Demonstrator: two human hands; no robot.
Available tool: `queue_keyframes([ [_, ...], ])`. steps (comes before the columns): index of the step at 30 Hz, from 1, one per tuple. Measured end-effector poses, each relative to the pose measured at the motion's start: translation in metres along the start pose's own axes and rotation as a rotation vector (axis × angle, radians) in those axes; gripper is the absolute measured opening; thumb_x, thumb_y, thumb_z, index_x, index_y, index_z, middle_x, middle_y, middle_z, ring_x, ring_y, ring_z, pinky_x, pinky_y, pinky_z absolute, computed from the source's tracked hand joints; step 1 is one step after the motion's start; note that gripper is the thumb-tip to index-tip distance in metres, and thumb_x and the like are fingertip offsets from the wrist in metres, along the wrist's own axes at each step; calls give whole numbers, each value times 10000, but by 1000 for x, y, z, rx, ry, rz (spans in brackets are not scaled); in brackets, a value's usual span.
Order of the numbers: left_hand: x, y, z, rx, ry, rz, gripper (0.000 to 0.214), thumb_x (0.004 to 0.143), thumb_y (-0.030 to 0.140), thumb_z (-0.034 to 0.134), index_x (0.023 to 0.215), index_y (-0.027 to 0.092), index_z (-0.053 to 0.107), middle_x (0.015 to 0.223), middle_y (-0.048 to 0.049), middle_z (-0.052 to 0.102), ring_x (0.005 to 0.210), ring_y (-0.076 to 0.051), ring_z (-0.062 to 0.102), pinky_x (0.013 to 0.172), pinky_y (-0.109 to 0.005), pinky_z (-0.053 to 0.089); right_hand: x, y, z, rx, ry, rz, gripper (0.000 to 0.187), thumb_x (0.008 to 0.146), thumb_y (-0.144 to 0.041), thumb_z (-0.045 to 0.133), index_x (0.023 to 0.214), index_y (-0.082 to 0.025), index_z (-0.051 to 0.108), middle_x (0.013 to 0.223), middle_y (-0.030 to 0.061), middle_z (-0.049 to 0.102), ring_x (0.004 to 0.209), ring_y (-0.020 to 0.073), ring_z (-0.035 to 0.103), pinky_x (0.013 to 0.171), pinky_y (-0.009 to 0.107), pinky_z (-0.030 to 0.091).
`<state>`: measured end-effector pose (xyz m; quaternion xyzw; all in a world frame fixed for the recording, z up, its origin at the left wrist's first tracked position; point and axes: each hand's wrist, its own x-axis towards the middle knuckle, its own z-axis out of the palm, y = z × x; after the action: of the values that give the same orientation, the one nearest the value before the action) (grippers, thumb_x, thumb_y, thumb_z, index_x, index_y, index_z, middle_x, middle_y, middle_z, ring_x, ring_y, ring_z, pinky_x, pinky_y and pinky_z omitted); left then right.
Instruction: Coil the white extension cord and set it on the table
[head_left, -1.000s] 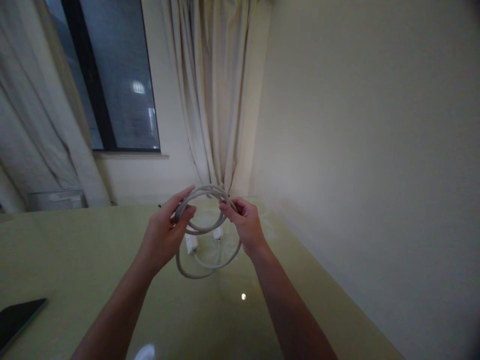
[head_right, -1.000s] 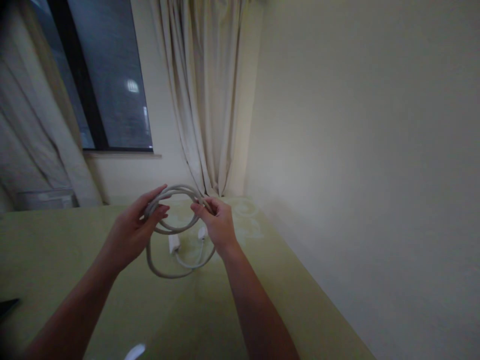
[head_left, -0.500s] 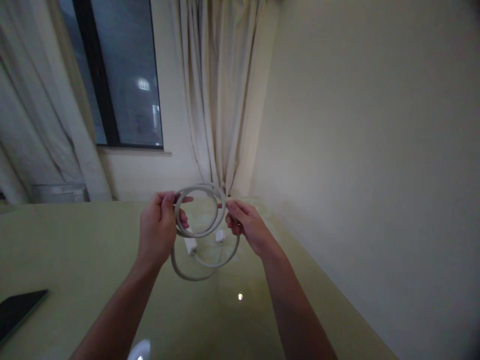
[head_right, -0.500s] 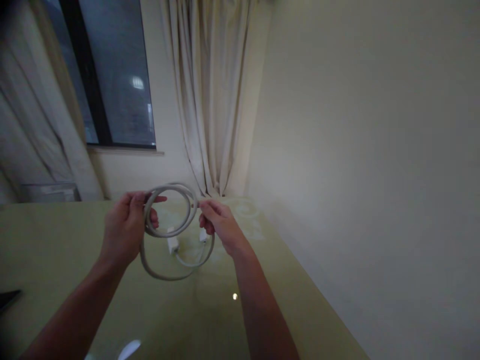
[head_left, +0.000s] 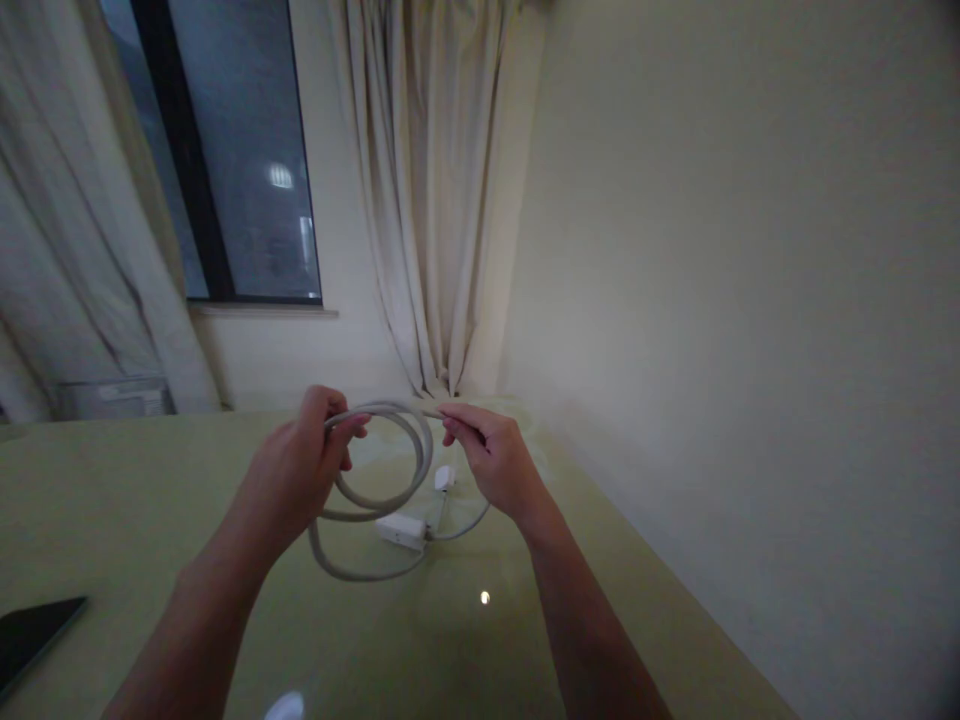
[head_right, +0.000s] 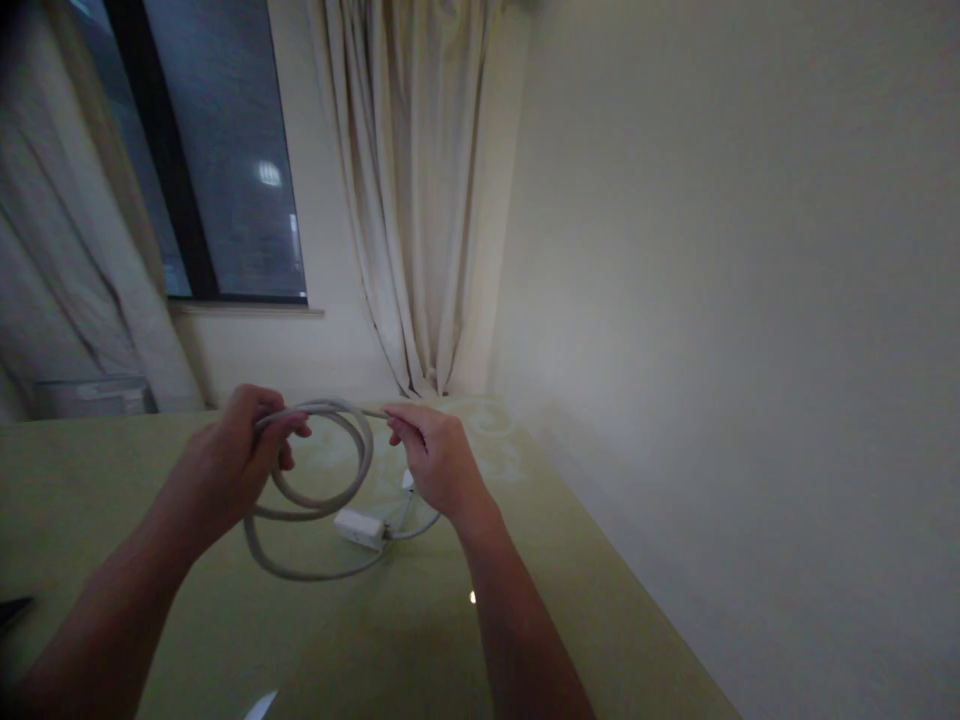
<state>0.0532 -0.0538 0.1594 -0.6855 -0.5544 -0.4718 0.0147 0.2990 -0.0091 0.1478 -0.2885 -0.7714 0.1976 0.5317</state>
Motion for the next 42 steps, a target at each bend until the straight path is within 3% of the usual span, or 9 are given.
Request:
queue_keyframes([
  [6,-10,15,19,392,-89,186,355,1084,477,372,1127,243,636,855,-70,800,682,-285,761,539,-323,395,-1,-12,4,-54,-93,-83,252,1044,-197,592,1176,-228,804,1078,65,819,991,183,752,930,313,552],
  [10,-10,9,20,334,60,283,362,1103,407,388,1216,239,689,1146,-85,816,842,-249,785,658,-313,491,-1,-11,-1,-65,-94,-29,306,1003,-119,618,1249,-221,769,1089,54,812,971,174,747,915,303,551],
  [14,-4,-1,3,298,249,161,369,1096,391,447,1301,217,699,1074,-83,818,905,-239,778,774,-308,523,0,-8,-5,-145,-7,-41,357,998,-114,624,1317,-222,742,1057,53,789,921,171,714,898,304,543],
  [18,1,-11,-14,361,313,-12,397,1084,363,457,1347,175,688,999,-93,810,921,-268,766,806,-341,526,0,-8,-10,-288,114,-87,309,1046,-201,601,1303,-241,768,1012,61,737,892,175,677,855,298,529],
  [22,3,-21,-19,300,178,32,426,1054,396,464,1379,208,666,1028,-89,808,954,-280,765,868,-370,551,-2,-8,-20,-424,85,-81,349,1077,-206,543,1350,-263,752,994,53,693,885,164,660,817,286,512],
  [29,1,-29,-9,122,-7,101,452,1021,589,478,1208,260,725,1089,-105,811,990,-314,762,876,-380,558,-3,-1,-34,-391,-23,-124,351,1090,-211,514,1321,-290,767,1013,50,686,927,167,658,846,298,515],
  [34,-1,-17,0,-39,-201,157,447,1049,552,462,1221,228,719,1097,-88,809,954,-257,750,867,-335,560,-2,-5,-29,-353,-100,-158,349,1073,-174,542,1301,-293,779,1027,52,679,972,175,655,870,299,510],
  [39,-5,1,4,-132,-295,184,426,1074,495,457,1275,224,718,958,-50,814,896,-226,752,856,-311,559,-2,-6,-23,-256,-146,-185,313,1063,-169,569,1275,-241,788,994,52,677,944,172,655,865,294,515],
  [42,-9,13,4,-205,-355,210,405,1077,481,465,1265,239,730,1027,-43,825,967,-212,766,893,-287,555,-2,-8,-18,-227,-194,-208,315,1066,-162,558,1276,-233,783,1021,57,682,967,171,660,884,291,518],
])
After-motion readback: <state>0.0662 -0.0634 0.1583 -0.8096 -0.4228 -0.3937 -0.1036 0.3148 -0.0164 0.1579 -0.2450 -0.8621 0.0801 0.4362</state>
